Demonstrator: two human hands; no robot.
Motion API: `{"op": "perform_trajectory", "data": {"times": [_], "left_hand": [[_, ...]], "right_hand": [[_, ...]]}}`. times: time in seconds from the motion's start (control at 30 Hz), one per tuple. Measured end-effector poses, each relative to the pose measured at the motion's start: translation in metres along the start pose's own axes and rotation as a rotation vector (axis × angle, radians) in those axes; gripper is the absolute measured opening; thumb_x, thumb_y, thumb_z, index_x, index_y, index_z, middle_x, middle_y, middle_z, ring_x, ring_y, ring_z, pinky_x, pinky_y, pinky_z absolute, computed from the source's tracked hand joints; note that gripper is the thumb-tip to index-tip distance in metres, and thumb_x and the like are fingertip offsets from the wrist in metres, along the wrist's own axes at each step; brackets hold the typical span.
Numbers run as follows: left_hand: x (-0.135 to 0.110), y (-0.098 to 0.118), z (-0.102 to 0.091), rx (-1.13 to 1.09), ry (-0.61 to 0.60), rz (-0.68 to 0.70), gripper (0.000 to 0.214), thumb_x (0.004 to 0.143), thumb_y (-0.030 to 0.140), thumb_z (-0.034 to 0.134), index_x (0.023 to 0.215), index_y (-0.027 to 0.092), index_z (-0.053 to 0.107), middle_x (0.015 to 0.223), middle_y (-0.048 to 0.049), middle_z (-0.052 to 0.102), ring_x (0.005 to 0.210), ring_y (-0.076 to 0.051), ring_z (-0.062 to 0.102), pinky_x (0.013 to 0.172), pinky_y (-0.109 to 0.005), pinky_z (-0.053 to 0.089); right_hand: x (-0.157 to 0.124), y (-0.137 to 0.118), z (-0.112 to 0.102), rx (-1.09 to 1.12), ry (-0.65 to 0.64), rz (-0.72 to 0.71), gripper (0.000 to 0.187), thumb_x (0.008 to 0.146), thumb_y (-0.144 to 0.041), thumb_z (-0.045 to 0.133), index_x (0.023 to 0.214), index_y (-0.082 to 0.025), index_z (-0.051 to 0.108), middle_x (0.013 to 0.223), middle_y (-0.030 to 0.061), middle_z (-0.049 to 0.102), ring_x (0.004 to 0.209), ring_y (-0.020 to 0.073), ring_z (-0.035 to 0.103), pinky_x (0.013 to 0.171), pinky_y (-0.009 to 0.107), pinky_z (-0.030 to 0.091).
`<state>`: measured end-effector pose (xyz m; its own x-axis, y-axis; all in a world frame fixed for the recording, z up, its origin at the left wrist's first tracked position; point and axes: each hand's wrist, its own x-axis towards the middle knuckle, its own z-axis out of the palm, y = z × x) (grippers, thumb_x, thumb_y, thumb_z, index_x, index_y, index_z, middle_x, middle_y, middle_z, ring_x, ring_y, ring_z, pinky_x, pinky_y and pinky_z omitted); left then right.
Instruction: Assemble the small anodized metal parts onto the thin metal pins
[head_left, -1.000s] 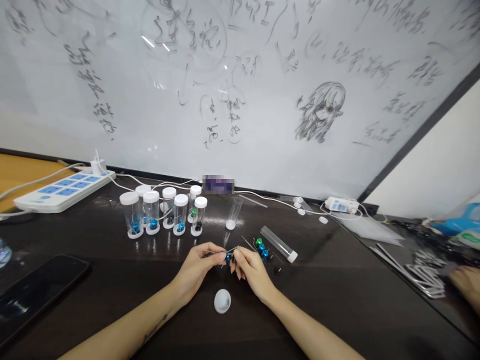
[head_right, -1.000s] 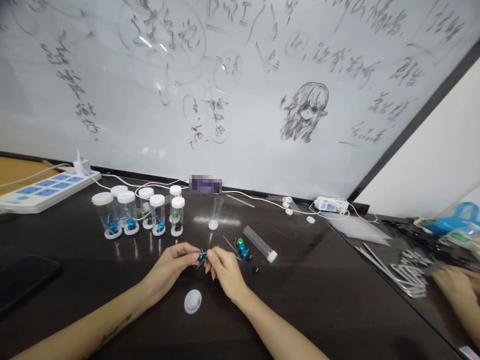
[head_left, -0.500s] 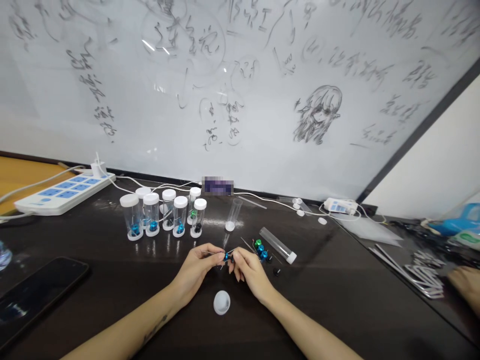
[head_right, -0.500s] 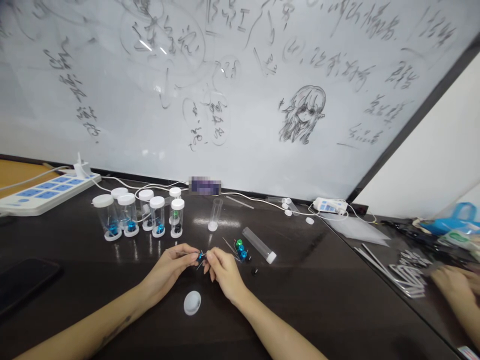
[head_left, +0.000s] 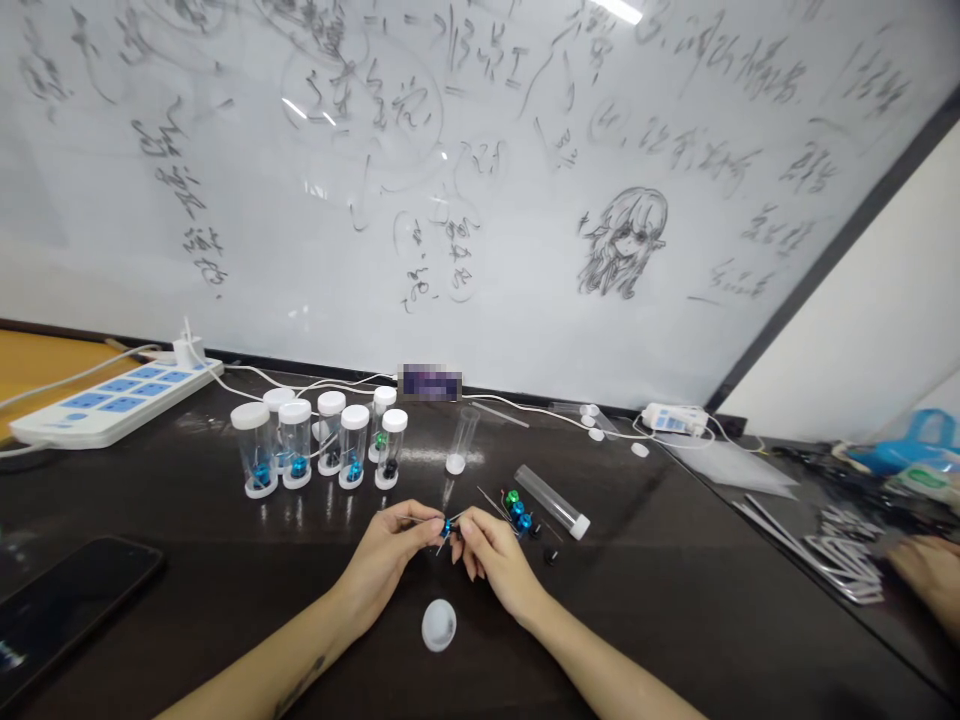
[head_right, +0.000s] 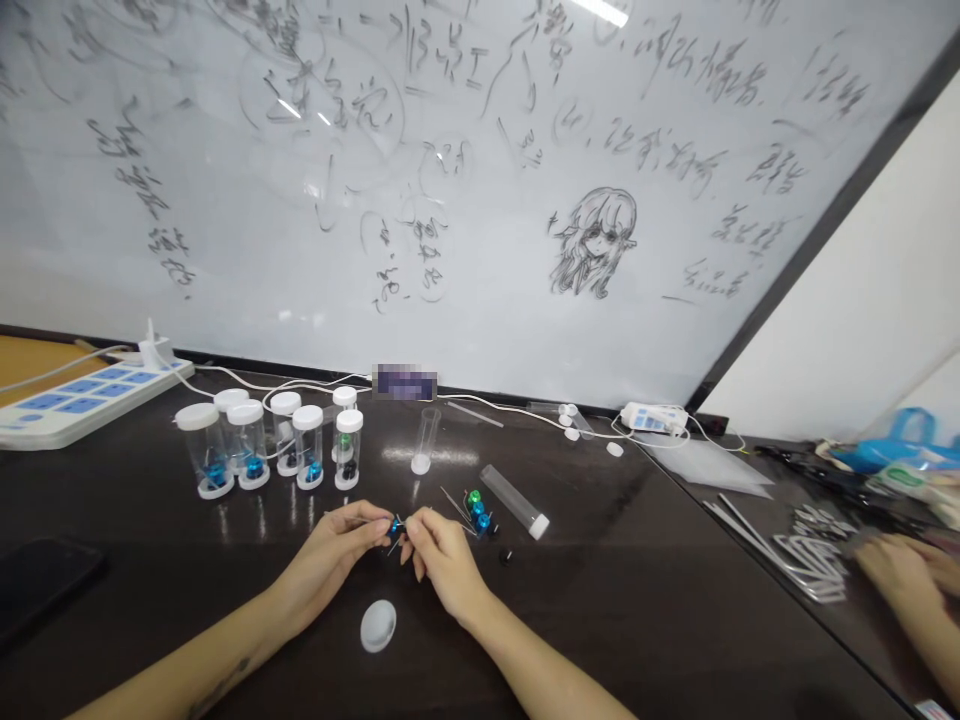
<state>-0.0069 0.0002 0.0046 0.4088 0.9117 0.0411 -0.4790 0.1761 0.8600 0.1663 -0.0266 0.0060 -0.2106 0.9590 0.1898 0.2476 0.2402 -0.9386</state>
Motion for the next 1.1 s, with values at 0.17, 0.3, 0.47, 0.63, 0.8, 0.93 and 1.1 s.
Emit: {"op": "perform_trajectory", "data": {"times": [0.17, 0.3, 0.47, 0.63, 0.8, 0.93, 1.1], "left_hand": [[-0.001, 0.001, 0.0, 0.005, 0.004, -0.008, 0.008, 0.069, 0.022, 0.075, 0.074, 0.016, 0.072, 0.071, -0.0026, 0.068, 0.072, -0.015, 0.058, 0.073, -0.026, 0.043], [0.0, 0.0, 0.0, -0.003, -0.009, -0.005, 0.007, 0.07, 0.021, 0.074, 0.074, 0.016, 0.071, 0.071, -0.0028, 0.068, 0.072, -0.015, 0.058, 0.073, -0.026, 0.043], [0.001, -0.003, -0.002, -0.024, -0.014, -0.003, 0.008, 0.07, 0.021, 0.074, 0.075, 0.017, 0.071, 0.074, -0.0038, 0.069, 0.073, -0.015, 0.059, 0.074, -0.027, 0.044], [0.001, -0.003, -0.003, -0.014, -0.02, 0.0, 0.008, 0.069, 0.021, 0.075, 0.074, 0.016, 0.07, 0.074, -0.0035, 0.069, 0.072, -0.015, 0.059, 0.073, -0.026, 0.043], [0.001, -0.003, -0.002, 0.015, -0.009, -0.01, 0.008, 0.069, 0.021, 0.075, 0.074, 0.016, 0.071, 0.071, -0.0036, 0.068, 0.072, -0.016, 0.059, 0.072, -0.027, 0.043], [0.001, -0.002, -0.001, 0.008, 0.013, 0.011, 0.008, 0.068, 0.022, 0.075, 0.074, 0.017, 0.071, 0.071, -0.003, 0.068, 0.072, -0.016, 0.059, 0.073, -0.027, 0.043], [0.001, 0.0, -0.001, -0.008, 0.005, 0.002, 0.007, 0.069, 0.021, 0.075, 0.074, 0.017, 0.071, 0.07, -0.0018, 0.069, 0.072, -0.015, 0.06, 0.074, -0.027, 0.043]], "right_hand": [[0.0, 0.002, 0.0, 0.001, -0.006, -0.007, 0.046, 0.094, -0.051, 0.035, 0.074, -0.015, 0.055, 0.063, 0.0009, 0.057, 0.044, 0.0078, 0.044, 0.044, 0.02, 0.03], [0.0, 0.006, 0.001, 0.015, -0.003, -0.003, 0.047, 0.094, -0.052, 0.034, 0.075, -0.014, 0.056, 0.061, 0.0012, 0.058, 0.044, 0.0079, 0.044, 0.043, 0.02, 0.03], [0.0, 0.008, 0.002, 0.036, 0.0, 0.015, 0.05, 0.094, -0.053, 0.031, 0.074, -0.014, 0.056, 0.061, 0.0018, 0.059, 0.042, 0.0076, 0.044, 0.041, 0.02, 0.027], [0.0, 0.005, 0.002, 0.021, -0.013, 0.015, 0.05, 0.094, -0.052, 0.033, 0.073, -0.014, 0.057, 0.06, 0.0019, 0.058, 0.044, 0.0084, 0.045, 0.043, 0.021, 0.03], [0.0, -0.001, 0.001, -0.034, -0.012, -0.003, 0.043, 0.093, -0.048, 0.041, 0.07, -0.015, 0.055, 0.058, -0.0014, 0.053, 0.044, 0.0073, 0.042, 0.046, 0.021, 0.031], [-0.001, -0.004, 0.002, -0.02, 0.026, -0.001, 0.031, 0.088, -0.048, 0.05, 0.085, -0.017, 0.056, 0.065, -0.003, 0.052, 0.045, 0.0067, 0.042, 0.044, 0.02, 0.031], [-0.001, -0.003, 0.001, 0.007, 0.038, 0.007, 0.03, 0.089, -0.047, 0.048, 0.095, -0.019, 0.054, 0.069, -0.0027, 0.051, 0.045, 0.007, 0.043, 0.042, 0.02, 0.031]]}}
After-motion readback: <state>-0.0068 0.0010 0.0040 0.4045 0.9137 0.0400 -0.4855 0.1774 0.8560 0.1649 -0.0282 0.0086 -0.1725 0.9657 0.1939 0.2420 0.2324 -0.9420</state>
